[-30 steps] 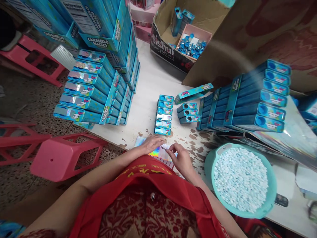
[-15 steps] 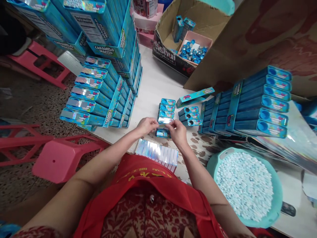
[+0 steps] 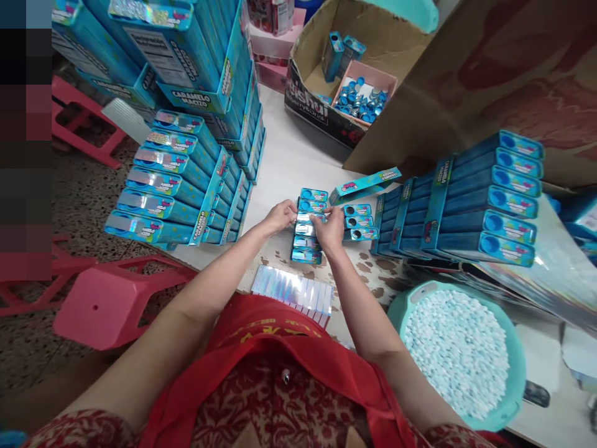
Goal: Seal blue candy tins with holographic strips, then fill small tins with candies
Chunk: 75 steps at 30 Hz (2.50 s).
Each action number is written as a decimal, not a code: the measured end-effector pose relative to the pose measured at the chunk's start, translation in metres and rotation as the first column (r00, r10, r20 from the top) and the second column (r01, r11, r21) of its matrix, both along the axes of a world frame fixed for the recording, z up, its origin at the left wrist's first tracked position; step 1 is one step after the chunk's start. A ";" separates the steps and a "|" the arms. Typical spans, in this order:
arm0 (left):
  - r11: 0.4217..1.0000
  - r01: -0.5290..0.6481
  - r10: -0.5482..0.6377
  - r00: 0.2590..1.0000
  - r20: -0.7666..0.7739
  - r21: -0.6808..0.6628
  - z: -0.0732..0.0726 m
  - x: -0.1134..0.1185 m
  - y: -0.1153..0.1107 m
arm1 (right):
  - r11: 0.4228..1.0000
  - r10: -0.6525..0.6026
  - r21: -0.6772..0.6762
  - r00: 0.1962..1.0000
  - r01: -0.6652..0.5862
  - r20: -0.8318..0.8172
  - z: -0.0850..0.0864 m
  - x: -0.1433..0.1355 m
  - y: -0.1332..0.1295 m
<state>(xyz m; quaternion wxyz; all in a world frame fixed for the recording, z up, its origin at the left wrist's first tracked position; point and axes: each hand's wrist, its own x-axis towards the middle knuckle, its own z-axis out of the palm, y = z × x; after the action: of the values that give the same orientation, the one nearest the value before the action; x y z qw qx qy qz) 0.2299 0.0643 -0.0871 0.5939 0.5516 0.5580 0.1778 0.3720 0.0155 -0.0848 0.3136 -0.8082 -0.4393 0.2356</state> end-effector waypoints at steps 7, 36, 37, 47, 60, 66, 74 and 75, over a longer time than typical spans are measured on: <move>1.000 0.026 -0.022 0.925 -0.381 0.006 -0.027 0.004 -0.024 | 0.999 -0.027 0.024 0.970 0.034 -0.241 -0.018 0.008 0.007; 0.758 0.648 -0.608 0.663 -0.435 -0.072 -0.013 -0.035 -0.117 | 0.792 0.599 -0.087 0.743 -0.604 0.297 -0.036 -0.018 -0.179; 0.762 0.643 -0.604 0.663 -0.443 -0.078 -0.013 -0.035 -0.117 | 0.778 0.617 -0.081 0.732 -0.623 0.288 -0.037 -0.018 -0.180; 0.791 0.606 -0.568 0.678 -0.467 -0.082 -0.023 -0.032 -0.117 | 0.736 0.657 -0.044 0.697 -0.676 0.285 -0.033 -0.016 -0.176; 0.971 0.238 -0.227 0.942 0.247 -0.014 0.019 -0.036 -0.145 | 0.902 0.432 0.094 0.868 -0.422 -0.244 0.064 -0.011 -0.146; 0.988 0.100 -0.070 0.970 0.231 -0.121 0.030 -0.033 -0.110 | 0.994 0.088 0.103 0.867 -0.042 -0.490 0.052 -0.016 -0.103; 0.972 0.231 -0.225 0.968 0.112 -0.045 0.041 -0.025 -0.015 | 0.988 -0.028 0.135 0.942 0.077 -0.333 0.020 -0.022 -0.022; 0.972 0.229 -0.222 0.969 0.107 -0.049 0.040 -0.023 -0.004 | 0.989 -0.031 0.129 0.953 0.073 -0.302 0.018 -0.020 -0.014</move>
<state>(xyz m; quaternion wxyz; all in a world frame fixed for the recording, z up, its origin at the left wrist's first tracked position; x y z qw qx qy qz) 0.2073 0.0598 -0.0467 0.6544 0.5833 0.4661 0.1197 0.3521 0.0017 -0.0671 0.4378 -0.7507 -0.3807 0.3159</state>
